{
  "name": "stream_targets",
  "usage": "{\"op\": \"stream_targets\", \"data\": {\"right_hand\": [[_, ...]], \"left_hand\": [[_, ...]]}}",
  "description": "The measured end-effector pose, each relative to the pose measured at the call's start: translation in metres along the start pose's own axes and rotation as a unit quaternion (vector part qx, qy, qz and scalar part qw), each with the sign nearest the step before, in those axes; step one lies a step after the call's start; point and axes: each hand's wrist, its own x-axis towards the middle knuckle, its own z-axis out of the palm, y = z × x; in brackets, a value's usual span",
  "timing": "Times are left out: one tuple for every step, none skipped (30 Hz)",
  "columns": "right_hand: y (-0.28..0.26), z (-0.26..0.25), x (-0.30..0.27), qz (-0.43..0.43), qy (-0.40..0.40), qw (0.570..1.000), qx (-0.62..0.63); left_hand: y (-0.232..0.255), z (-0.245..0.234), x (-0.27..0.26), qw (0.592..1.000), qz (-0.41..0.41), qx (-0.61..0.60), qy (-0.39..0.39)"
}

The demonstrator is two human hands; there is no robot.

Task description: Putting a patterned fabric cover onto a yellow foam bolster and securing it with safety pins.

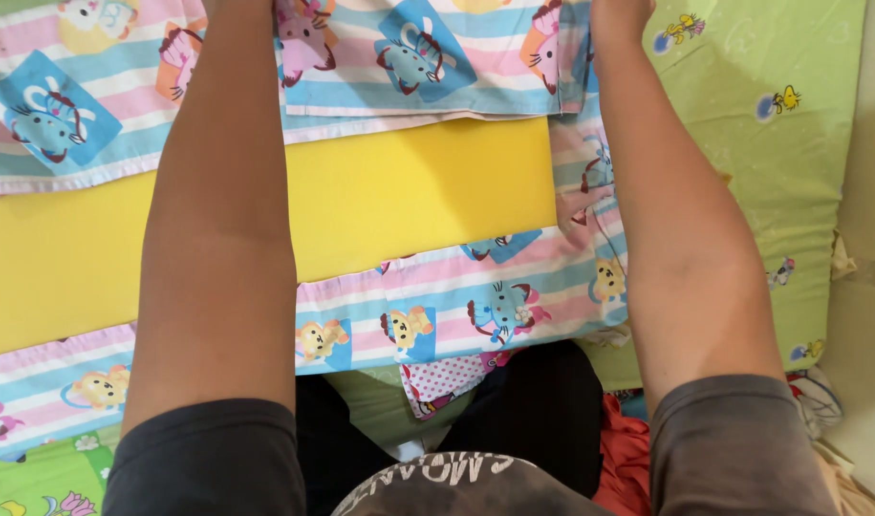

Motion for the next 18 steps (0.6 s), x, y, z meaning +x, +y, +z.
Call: {"op": "stream_targets", "data": {"right_hand": [[0.006, 0.002, -0.002, 0.017, 0.009, 1.0, 0.004], [0.012, 0.003, -0.003, 0.034, 0.019, 0.999, 0.007], [0.013, 0.006, 0.0, 0.032, 0.017, 0.999, 0.006], [0.013, 0.008, 0.004, 0.045, 0.027, 0.999, 0.012], [0.011, 0.015, 0.009, 0.058, 0.038, 0.997, 0.021], [0.007, 0.02, 0.015, 0.056, 0.036, 0.997, 0.024], [0.006, 0.021, 0.016, 0.072, 0.05, 0.996, 0.031], [0.005, 0.021, 0.016, 0.089, 0.063, 0.993, 0.038], [0.001, 0.02, 0.018, 0.086, 0.066, 0.993, 0.04], [-0.004, 0.02, 0.02, 0.097, 0.082, 0.991, 0.048], [-0.009, 0.02, 0.021, 0.11, 0.096, 0.988, 0.057], [-0.018, 0.013, 0.014, 0.108, 0.098, 0.988, 0.058], [-0.028, 0.007, 0.007, 0.111, 0.06, 0.988, 0.086], [-0.036, 0.0, 0.0, 0.112, 0.021, 0.987, 0.114], [-0.05, -0.012, -0.012, 0.11, 0.022, 0.987, 0.116], [-0.064, -0.025, -0.025, 0.101, -0.052, 0.985, 0.127], [-0.077, -0.04, -0.038, 0.09, -0.125, 0.979, 0.136], [-0.087, -0.052, -0.043, 0.087, -0.124, 0.979, 0.138]], "left_hand": [[0.004, -0.003, -0.006, 1.0, -0.007, 0.005, -0.006], [0.012, -0.007, -0.011, 1.0, -0.014, 0.01, -0.011], [0.017, -0.014, -0.008, 1.0, -0.022, 0.013, -0.012], [0.019, -0.016, -0.011, 0.999, -0.029, 0.016, -0.013], [0.015, -0.017, -0.014, 0.999, -0.034, 0.021, -0.011], [0.006, -0.025, -0.026, 0.999, -0.039, 0.026, -0.009], [0.019, -0.035, -0.026, 0.999, -0.042, 0.031, -0.011], [0.053, -0.049, -0.016, 0.998, -0.045, 0.036, -0.014], [0.058, -0.057, -0.021, 0.998, -0.047, 0.037, -0.012], [0.063, -0.066, -0.028, 0.998, -0.049, 0.038, -0.011], [0.069, -0.075, -0.032, 0.998, -0.051, 0.04, -0.01], [0.074, -0.082, -0.034, 0.998, -0.053, 0.043, -0.01], [0.078, -0.089, -0.039, 0.997, -0.056, 0.045, -0.007], [0.085, -0.094, -0.044, 0.997, -0.06, 0.048, -0.005], [0.091, -0.104, -0.049, 0.997, -0.059, 0.046, -0.002], [0.097, -0.115, -0.055, 0.994, -0.071, 0.055, -0.059], [0.103, -0.125, -0.062, 0.988, -0.083, 0.063, -0.115], [0.095, -0.131, -0.066, 0.988, -0.081, 0.061, -0.112]]}}
